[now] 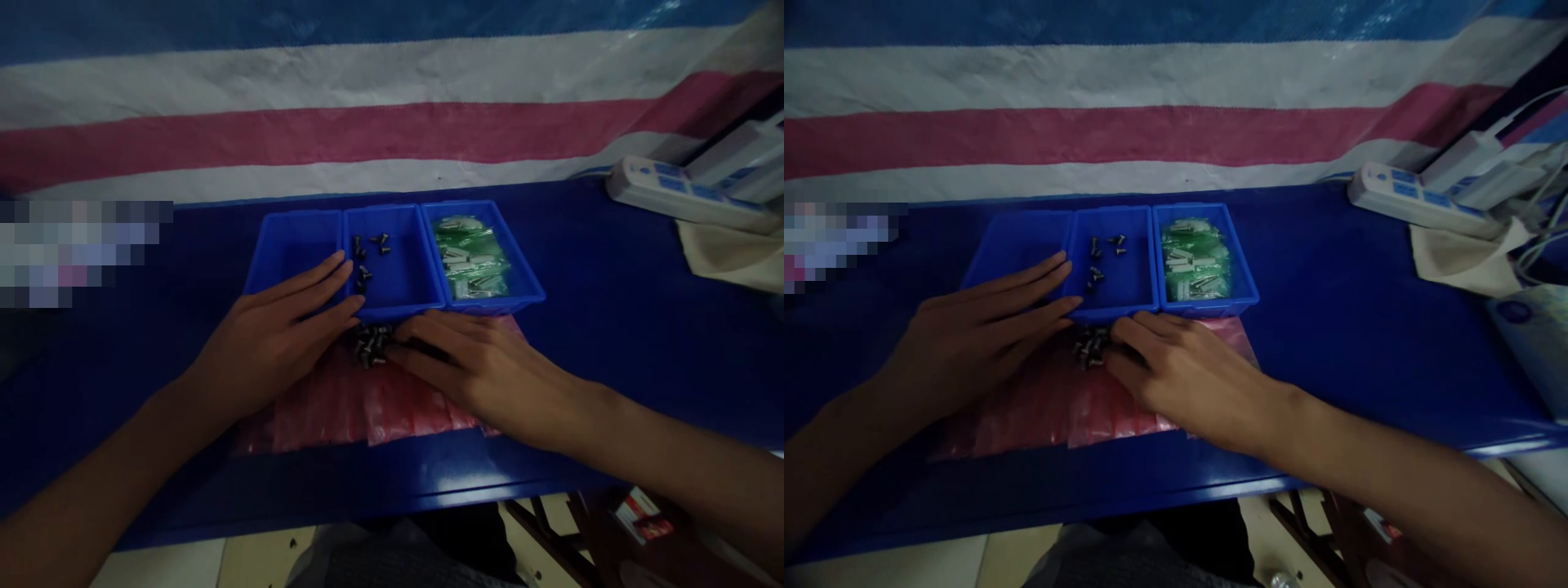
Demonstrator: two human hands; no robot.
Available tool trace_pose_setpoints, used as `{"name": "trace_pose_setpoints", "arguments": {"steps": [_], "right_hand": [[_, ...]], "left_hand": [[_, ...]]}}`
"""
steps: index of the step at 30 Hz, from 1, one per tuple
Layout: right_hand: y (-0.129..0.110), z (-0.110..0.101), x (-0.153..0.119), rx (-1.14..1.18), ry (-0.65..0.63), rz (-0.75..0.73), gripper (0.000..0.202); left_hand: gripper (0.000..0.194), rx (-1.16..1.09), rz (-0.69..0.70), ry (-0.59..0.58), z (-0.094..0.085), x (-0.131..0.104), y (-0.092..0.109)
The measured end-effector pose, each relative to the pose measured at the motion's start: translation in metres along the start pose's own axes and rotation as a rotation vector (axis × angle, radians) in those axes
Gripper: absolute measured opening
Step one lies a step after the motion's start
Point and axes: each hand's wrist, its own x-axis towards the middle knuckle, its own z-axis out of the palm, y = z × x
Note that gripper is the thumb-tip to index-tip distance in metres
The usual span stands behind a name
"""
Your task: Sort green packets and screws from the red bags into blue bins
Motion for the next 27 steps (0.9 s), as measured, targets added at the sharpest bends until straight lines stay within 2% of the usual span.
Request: {"name": "trace_pose_setpoints", "arguments": {"steps": [6,11,20,23,25,27], "right_hand": [[0.0,0.001,-0.002,-0.043,-0.014,0.01,0.028],[0.001,-0.002,0.0,0.035,-0.056,0.011,0.025],[0.004,-0.003,0.0,0.064,0.024,0.009,0.027],[0.003,-0.006,0.0,0.284,0.16,0.04,0.016],[0.001,-0.01,0.001,0.517,0.266,0.126,0.006],[-0.001,-0.015,0.002,0.712,0.315,0.232,0.004]], "left_hand": [[0.024,0.025,0.023,-0.005,-0.001,0.001,0.0],[0.023,0.029,0.029,0.013,-0.001,0.001,0.0],[0.023,0.035,0.021,0.019,0.001,0.0,0.0],[0.024,0.018,0.025,0.028,0.001,0.0,-0.001],[0.024,0.013,0.022,0.023,0.001,0.0,-0.001],[0.024,0.018,0.017,0.008,0.0,-0.001,-0.001]]}}
